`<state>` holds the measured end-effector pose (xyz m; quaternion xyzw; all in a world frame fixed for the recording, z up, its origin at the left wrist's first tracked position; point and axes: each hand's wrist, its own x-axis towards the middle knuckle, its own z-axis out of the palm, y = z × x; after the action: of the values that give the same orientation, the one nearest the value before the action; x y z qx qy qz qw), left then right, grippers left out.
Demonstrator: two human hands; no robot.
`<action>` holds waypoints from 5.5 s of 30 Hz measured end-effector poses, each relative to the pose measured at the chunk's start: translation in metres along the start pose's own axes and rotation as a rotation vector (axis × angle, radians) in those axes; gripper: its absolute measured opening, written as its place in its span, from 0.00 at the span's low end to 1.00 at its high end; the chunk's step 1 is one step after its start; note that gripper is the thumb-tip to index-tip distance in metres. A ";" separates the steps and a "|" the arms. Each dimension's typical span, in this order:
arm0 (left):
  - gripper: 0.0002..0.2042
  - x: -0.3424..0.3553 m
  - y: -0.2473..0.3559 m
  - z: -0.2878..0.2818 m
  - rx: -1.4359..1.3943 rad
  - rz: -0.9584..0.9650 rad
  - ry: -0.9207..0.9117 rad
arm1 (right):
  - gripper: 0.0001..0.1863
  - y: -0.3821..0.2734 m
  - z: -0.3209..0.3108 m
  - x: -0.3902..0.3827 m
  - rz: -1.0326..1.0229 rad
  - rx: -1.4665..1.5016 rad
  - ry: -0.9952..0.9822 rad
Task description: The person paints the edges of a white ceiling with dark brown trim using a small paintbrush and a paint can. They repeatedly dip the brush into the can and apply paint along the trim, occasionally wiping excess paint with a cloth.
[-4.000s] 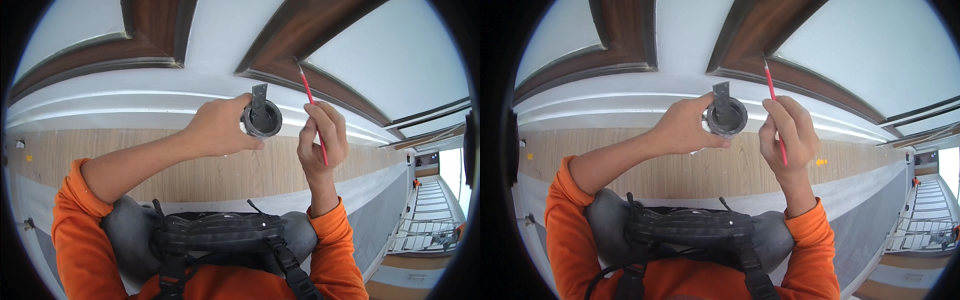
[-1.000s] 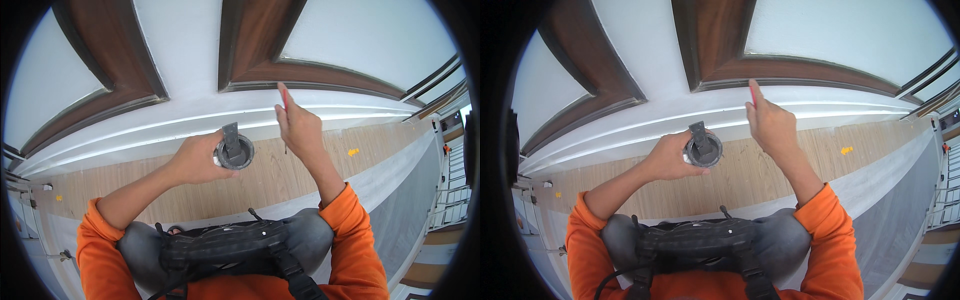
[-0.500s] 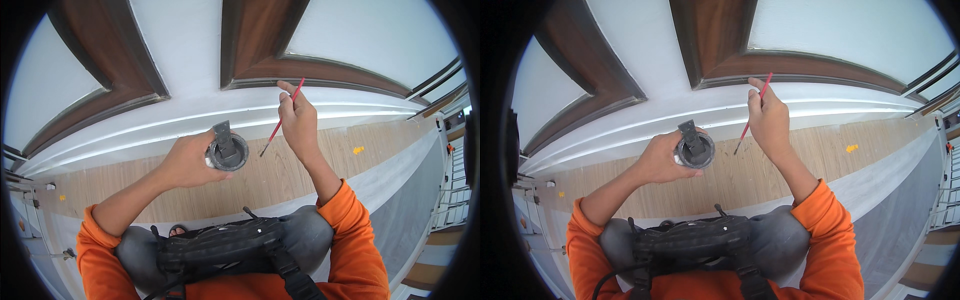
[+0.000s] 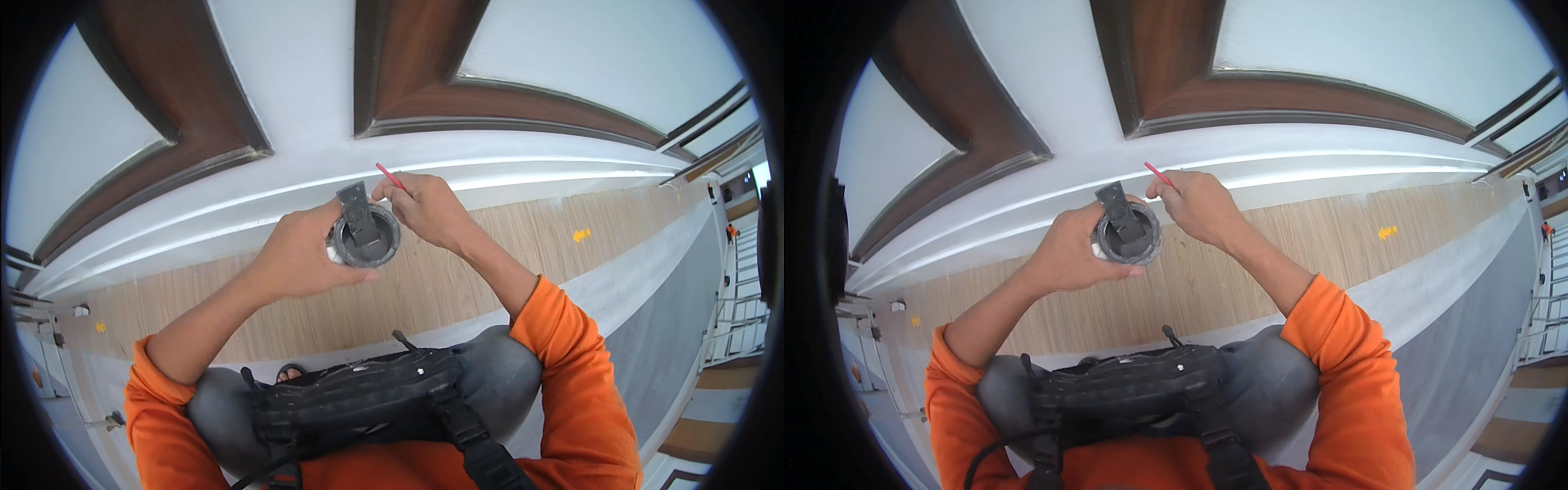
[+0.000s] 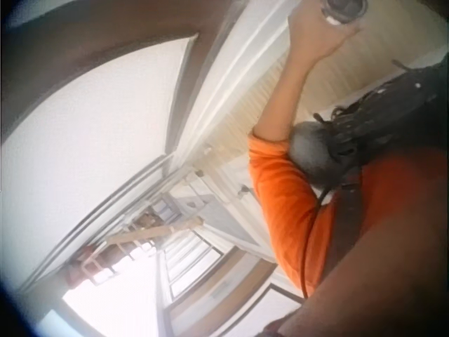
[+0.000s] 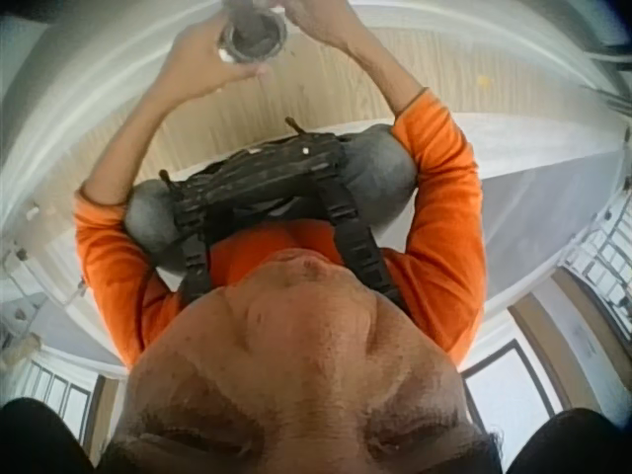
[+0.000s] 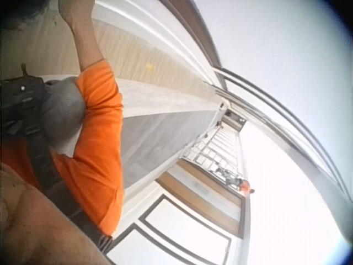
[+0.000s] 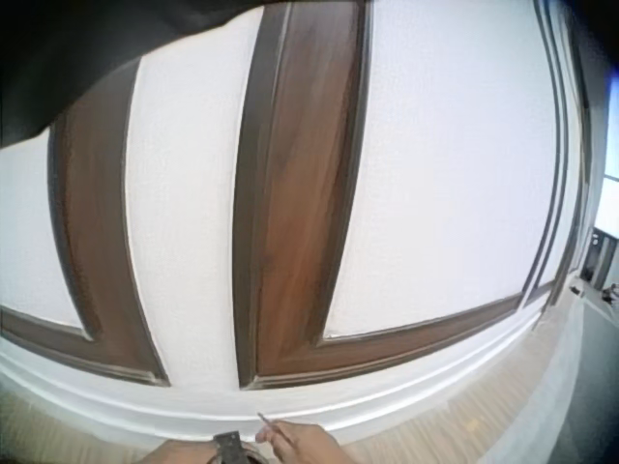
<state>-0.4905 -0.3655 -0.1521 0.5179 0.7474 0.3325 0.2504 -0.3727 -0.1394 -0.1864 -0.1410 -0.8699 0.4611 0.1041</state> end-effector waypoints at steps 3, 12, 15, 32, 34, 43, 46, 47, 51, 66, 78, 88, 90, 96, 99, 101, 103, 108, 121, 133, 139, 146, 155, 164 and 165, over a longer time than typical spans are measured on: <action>0.38 -0.010 -0.001 -0.002 -0.089 0.040 0.036 | 0.12 -0.003 -0.009 -0.004 0.001 0.098 0.230; 0.36 -0.003 0.001 0.000 -0.003 -0.015 0.021 | 0.19 -0.007 -0.031 -0.015 0.189 0.042 0.381; 0.36 -0.005 -0.006 0.002 0.007 -0.032 0.051 | 0.25 -0.017 -0.030 -0.023 0.214 0.109 0.294; 0.38 -0.001 -0.008 0.004 0.018 -0.206 0.037 | 0.27 -0.053 -0.069 -0.055 -0.393 0.346 0.459; 0.38 -0.001 -0.004 0.002 0.040 -0.183 0.041 | 0.23 -0.067 -0.062 -0.056 -0.371 0.355 0.388; 0.33 0.001 -0.010 0.013 0.136 -0.050 0.086 | 0.17 -0.082 -0.050 -0.068 -0.354 0.132 0.216; 0.33 0.001 -0.009 0.015 0.139 -0.041 0.084 | 0.18 -0.084 -0.044 -0.067 -0.327 0.036 0.192; 0.33 0.001 -0.008 0.016 0.140 -0.030 0.091 | 0.18 -0.085 -0.043 -0.066 -0.322 -0.002 0.184; 0.33 0.002 -0.004 0.014 0.125 -0.039 0.072 | 0.18 -0.088 -0.037 -0.066 -0.271 -0.062 0.150; 0.36 0.013 -0.012 0.008 -0.001 -0.184 0.239 | 0.16 -0.027 -0.044 -0.040 0.196 0.884 0.251; 0.33 0.024 -0.012 0.007 -0.106 -0.220 0.315 | 0.12 -0.006 -0.040 -0.037 0.112 1.135 0.295; 0.34 0.028 -0.012 0.009 -0.079 -0.257 0.277 | 0.15 -0.007 -0.031 -0.029 0.043 0.886 0.494; 0.35 0.027 -0.010 0.009 -0.063 -0.260 0.264 | 0.15 -0.011 -0.029 -0.028 0.037 0.848 0.506; 0.36 0.024 -0.008 0.008 -0.047 -0.249 0.232 | 0.14 -0.009 -0.022 -0.025 -0.028 0.770 0.555; 0.36 0.023 -0.010 0.008 -0.045 -0.242 0.230 | 0.14 -0.015 -0.024 -0.024 -0.053 0.735 0.548; 0.36 0.023 -0.010 0.008 -0.051 -0.236 0.231 | 0.14 -0.014 -0.024 -0.025 -0.066 0.703 0.545; 0.36 0.023 -0.010 0.008 -0.045 -0.233 0.232 | 0.14 -0.014 -0.025 -0.026 -0.081 0.674 0.546; 0.36 0.022 -0.008 0.008 -0.046 -0.234 0.227 | 0.14 -0.018 -0.025 -0.025 -0.064 0.658 0.552; 0.37 0.022 -0.006 0.013 -0.104 -0.237 0.218 | 0.15 -0.026 -0.025 -0.025 -0.087 0.687 0.584; 0.34 0.024 -0.003 0.013 -0.105 -0.244 0.193 | 0.13 -0.023 -0.027 -0.024 -0.116 0.741 0.581; 0.34 0.024 -0.006 0.014 -0.089 -0.224 0.196 | 0.12 -0.022 -0.029 -0.025 -0.108 0.665 0.589; 0.34 0.024 -0.004 0.013 -0.067 -0.240 0.187 | 0.11 -0.027 -0.028 -0.025 -0.173 0.563 0.569; 0.35 0.023 -0.006 0.012 -0.109 -0.224 0.191 | 0.10 -0.026 -0.028 -0.026 -0.255 0.465 0.563; 0.36 0.023 -0.008 0.012 -0.086 -0.210 0.188 | 0.09 -0.025 -0.028 -0.029 -0.306 0.348 0.574; 0.37 0.023 -0.008 0.012 -0.082 -0.215 0.184 | 0.09 -0.027 -0.028 -0.030 -0.321 0.358 0.558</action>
<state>-0.4946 -0.3432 -0.1664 0.3916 0.8039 0.3802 0.2361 -0.3400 -0.1422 -0.1498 -0.1026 -0.7246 0.5274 0.4316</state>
